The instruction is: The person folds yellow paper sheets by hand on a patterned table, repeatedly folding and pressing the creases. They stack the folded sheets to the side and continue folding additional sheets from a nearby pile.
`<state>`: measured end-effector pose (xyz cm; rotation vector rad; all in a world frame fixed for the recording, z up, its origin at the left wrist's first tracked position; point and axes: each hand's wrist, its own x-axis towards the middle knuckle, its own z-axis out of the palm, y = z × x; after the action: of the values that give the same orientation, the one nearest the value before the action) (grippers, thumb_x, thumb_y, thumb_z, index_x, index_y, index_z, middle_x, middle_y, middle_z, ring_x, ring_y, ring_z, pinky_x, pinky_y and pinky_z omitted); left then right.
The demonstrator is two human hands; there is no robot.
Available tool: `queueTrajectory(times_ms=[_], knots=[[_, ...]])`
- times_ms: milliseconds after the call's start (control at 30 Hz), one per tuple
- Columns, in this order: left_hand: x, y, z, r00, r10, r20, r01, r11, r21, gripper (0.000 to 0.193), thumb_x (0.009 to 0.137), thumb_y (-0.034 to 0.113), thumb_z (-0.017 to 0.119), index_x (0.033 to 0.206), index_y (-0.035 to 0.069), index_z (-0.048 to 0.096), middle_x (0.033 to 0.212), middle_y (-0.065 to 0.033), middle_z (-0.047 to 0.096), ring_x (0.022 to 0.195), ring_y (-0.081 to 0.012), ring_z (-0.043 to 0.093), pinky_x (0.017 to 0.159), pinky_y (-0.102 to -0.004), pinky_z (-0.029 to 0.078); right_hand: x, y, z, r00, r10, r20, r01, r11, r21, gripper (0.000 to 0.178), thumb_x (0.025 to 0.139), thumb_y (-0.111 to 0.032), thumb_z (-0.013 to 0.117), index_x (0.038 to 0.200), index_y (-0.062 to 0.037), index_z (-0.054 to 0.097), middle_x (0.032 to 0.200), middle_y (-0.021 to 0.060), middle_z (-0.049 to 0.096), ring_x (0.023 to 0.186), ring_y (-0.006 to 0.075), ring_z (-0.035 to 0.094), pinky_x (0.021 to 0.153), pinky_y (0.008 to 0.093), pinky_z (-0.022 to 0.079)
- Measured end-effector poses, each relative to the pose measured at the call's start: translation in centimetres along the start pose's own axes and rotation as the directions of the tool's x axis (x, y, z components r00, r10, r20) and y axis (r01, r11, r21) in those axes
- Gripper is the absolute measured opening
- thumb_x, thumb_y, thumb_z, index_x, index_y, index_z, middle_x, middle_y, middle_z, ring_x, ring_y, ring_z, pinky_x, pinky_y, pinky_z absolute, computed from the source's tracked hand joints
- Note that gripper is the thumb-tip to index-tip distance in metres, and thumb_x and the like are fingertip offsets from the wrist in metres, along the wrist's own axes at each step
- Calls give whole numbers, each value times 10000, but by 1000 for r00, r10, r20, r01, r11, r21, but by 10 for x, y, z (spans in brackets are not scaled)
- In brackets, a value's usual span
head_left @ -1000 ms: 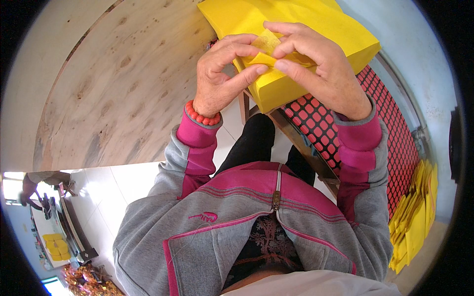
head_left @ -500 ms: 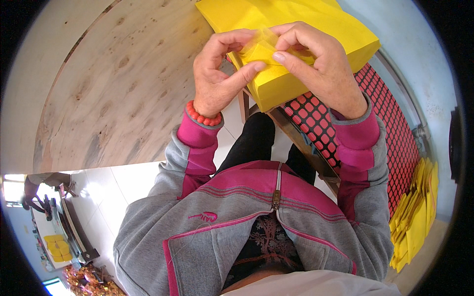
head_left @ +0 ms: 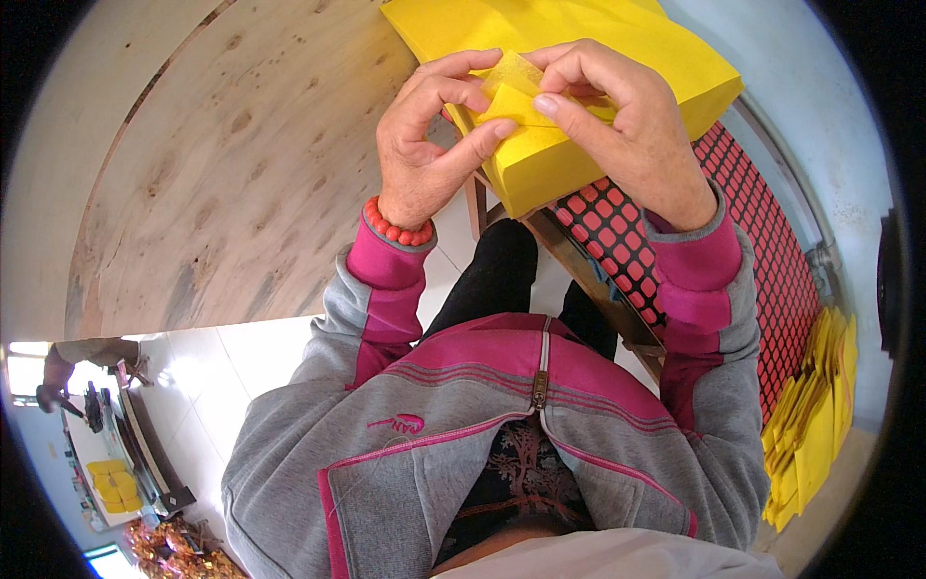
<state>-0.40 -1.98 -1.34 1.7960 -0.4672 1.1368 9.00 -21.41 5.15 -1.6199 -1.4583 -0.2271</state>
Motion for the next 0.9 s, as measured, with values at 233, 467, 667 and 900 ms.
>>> queueTrajectory(times_ms=[233, 467, 667, 900], knots=[[1, 1, -1, 999, -32, -9, 32, 999, -3, 249, 757, 87, 842, 906, 53, 645, 1225, -156, 685, 1084, -234, 645, 919, -333, 496, -2, -2, -4, 996, 59, 59, -60, 998, 8, 101, 949, -55, 627, 971, 37, 592, 1138, 164, 655, 995, 165, 634, 912, 293, 503], [3, 2, -2, 999, 9, 45, -10, 1000, 15, 239, 762, 92, 842, 935, 35, 686, 1201, -166, 695, 1093, -253, 654, 930, -355, 502, -1, -5, -3, 994, 95, 54, -97, 994, 43, 101, 936, -50, 643, 976, 20, 583, 1192, 168, 653, 998, 155, 638, 907, 289, 502], [2, 5, -4, 998, -16, 62, 11, 997, 77, 253, 768, 106, 835, 979, 25, 719, 1169, -173, 706, 1078, -277, 670, 931, -372, 505, -1, -5, -6, 998, 52, 33, -52, 999, -17, 154, 893, -40, 681, 987, -3, 566, 1316, 189, 615, 1048, 164, 630, 913, 286, 498], [0, 4, -4, 998, -28, 53, 22, 995, 99, 256, 763, 112, 838, 979, 37, 723, 1162, -178, 706, 1081, -292, 671, 945, -383, 499, -1, -2, -8, 988, -126, 86, 135, 985, -112, 151, 896, -60, 677, 1016, -13, 599, 1380, 195, 583, 1131, 239, 624, 955, 320, 481]])
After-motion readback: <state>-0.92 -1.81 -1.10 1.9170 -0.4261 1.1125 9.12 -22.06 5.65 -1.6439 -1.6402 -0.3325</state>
